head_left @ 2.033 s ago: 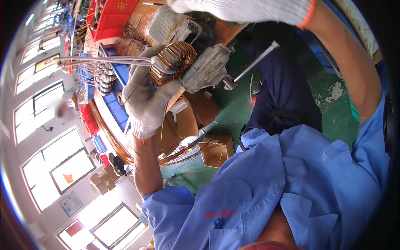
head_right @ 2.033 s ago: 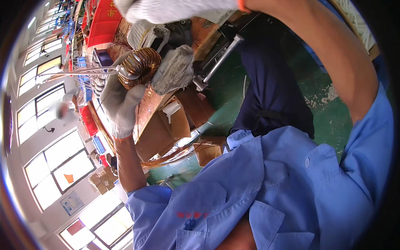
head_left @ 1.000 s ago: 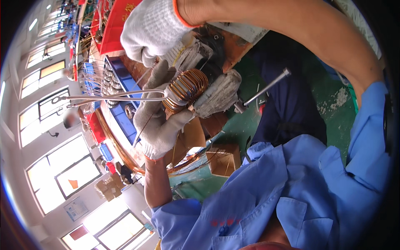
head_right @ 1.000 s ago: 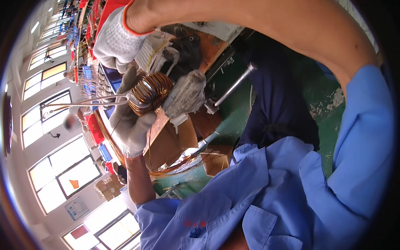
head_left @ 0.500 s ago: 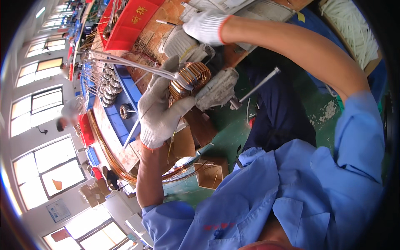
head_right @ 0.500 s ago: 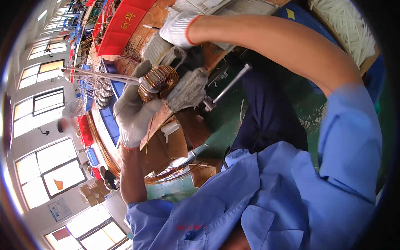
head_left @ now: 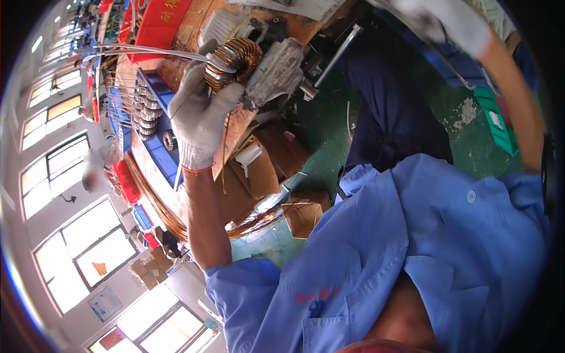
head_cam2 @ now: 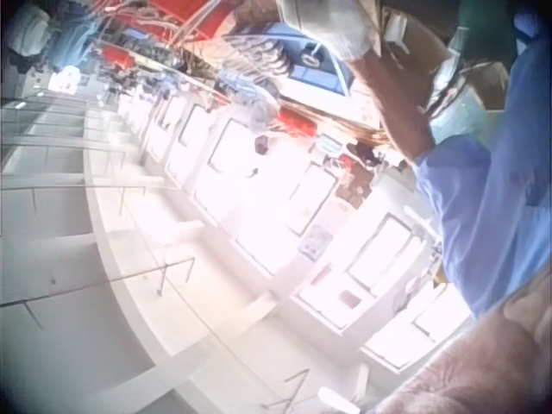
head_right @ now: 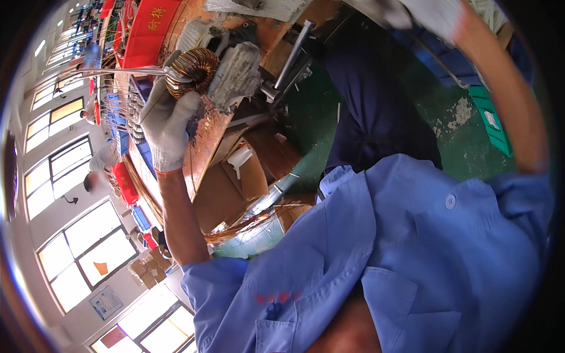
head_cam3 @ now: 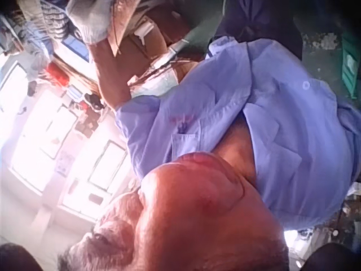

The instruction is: Manually winding copper wire onto a toroidal core and using tools to secure and trim it.

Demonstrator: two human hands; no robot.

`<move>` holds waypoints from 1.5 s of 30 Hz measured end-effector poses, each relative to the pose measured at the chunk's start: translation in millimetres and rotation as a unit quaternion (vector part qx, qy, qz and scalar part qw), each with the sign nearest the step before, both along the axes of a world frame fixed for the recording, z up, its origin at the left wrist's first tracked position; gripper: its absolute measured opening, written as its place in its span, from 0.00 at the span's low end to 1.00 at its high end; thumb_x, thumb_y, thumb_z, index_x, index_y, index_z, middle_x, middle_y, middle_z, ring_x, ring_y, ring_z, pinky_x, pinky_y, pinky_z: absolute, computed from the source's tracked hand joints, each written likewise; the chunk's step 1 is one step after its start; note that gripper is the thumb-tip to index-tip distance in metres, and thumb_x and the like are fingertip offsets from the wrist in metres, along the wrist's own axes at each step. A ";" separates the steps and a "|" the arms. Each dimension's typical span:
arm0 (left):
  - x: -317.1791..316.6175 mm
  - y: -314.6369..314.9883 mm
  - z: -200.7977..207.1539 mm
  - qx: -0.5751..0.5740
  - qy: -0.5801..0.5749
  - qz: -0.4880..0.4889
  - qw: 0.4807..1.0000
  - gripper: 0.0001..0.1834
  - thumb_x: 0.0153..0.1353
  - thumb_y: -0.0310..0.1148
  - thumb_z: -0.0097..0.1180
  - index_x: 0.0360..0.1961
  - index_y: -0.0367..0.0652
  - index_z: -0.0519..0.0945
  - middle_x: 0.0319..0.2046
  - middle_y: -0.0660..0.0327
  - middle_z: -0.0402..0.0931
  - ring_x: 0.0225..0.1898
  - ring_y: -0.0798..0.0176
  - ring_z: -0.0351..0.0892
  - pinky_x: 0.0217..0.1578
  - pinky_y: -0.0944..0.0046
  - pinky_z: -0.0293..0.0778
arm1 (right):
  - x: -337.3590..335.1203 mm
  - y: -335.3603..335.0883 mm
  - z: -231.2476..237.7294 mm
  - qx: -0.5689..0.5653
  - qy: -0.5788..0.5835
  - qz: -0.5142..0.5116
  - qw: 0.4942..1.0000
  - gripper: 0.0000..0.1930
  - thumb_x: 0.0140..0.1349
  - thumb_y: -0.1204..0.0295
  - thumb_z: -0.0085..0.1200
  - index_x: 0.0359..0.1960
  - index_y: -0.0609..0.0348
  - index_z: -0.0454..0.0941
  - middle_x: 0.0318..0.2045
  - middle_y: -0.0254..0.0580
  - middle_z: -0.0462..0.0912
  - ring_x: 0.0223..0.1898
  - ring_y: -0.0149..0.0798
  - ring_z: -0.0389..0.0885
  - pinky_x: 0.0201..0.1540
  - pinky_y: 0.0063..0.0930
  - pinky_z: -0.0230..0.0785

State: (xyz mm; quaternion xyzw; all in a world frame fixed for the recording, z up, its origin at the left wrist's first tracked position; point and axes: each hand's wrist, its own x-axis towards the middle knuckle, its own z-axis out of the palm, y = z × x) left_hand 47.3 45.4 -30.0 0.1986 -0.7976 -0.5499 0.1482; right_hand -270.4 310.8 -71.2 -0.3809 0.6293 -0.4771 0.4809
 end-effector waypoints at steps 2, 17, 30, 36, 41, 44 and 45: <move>7.2 1.7 -2.1 0.006 0.003 0.024 1.000 0.37 0.61 0.18 0.68 0.71 0.23 0.68 0.73 0.48 0.67 0.69 0.57 0.71 0.71 0.55 0.67 | 36.4 49.3 -53.0 -0.100 -0.090 -0.032 0.990 0.19 0.58 0.74 0.56 0.52 0.66 0.80 0.31 0.45 0.85 0.37 0.41 0.88 0.42 0.37 0.81; 3.5 9.4 3.5 -0.011 -0.032 0.064 0.997 0.35 0.57 0.14 0.64 0.69 0.22 0.71 0.72 0.45 0.68 0.71 0.56 0.68 0.71 0.55 0.66 | 204.0 3.6 -55.4 -0.063 -0.190 -0.019 0.979 0.14 0.63 0.73 0.53 0.50 0.61 0.74 0.33 0.50 0.83 0.38 0.45 0.86 0.44 0.39 0.75; 25.1 12.7 -1.7 -0.084 -0.072 0.055 0.992 0.46 0.55 0.30 0.79 0.70 0.22 0.68 0.70 0.41 0.70 0.69 0.49 0.73 0.70 0.49 0.71 | 196.6 -35.3 -9.2 0.069 -0.519 0.051 0.850 0.15 0.72 0.75 0.60 0.53 0.62 0.67 0.27 0.35 0.79 0.20 0.26 0.78 0.22 0.24 0.69; 2.7 18.0 0.7 -0.068 -0.045 0.075 0.994 0.31 0.53 0.27 0.77 0.58 0.29 0.81 0.63 0.43 0.78 0.65 0.50 0.78 0.66 0.50 0.71 | 219.3 -3.1 -2.4 0.055 -0.610 0.012 0.791 0.11 0.74 0.80 0.50 0.54 0.60 0.63 0.26 0.39 0.75 0.18 0.29 0.73 0.22 0.28 0.68; 8.4 12.6 -2.0 -0.040 -0.003 0.071 0.997 0.36 0.57 0.22 0.72 0.66 0.22 0.74 0.69 0.42 0.72 0.69 0.50 0.74 0.70 0.51 0.69 | 221.5 12.1 -3.1 0.081 -0.564 0.019 0.822 0.10 0.75 0.78 0.49 0.54 0.60 0.64 0.26 0.38 0.75 0.17 0.28 0.72 0.21 0.27 0.67; 2.1 13.9 -0.4 0.001 -0.006 0.071 0.997 0.40 0.58 0.21 0.71 0.70 0.20 0.67 0.70 0.42 0.70 0.69 0.50 0.73 0.71 0.52 0.68 | 218.2 25.6 -5.5 0.090 -0.558 -0.022 0.825 0.16 0.72 0.71 0.58 0.55 0.62 0.69 0.24 0.31 0.76 0.18 0.22 0.73 0.19 0.23 0.62; -0.7 13.3 0.4 0.014 -0.011 0.073 0.997 0.41 0.58 0.21 0.70 0.71 0.20 0.66 0.71 0.42 0.69 0.69 0.51 0.72 0.71 0.52 0.68 | 217.4 32.6 -6.0 0.088 -0.557 -0.028 0.825 0.16 0.72 0.71 0.58 0.55 0.62 0.69 0.24 0.31 0.76 0.18 0.22 0.73 0.19 0.23 0.62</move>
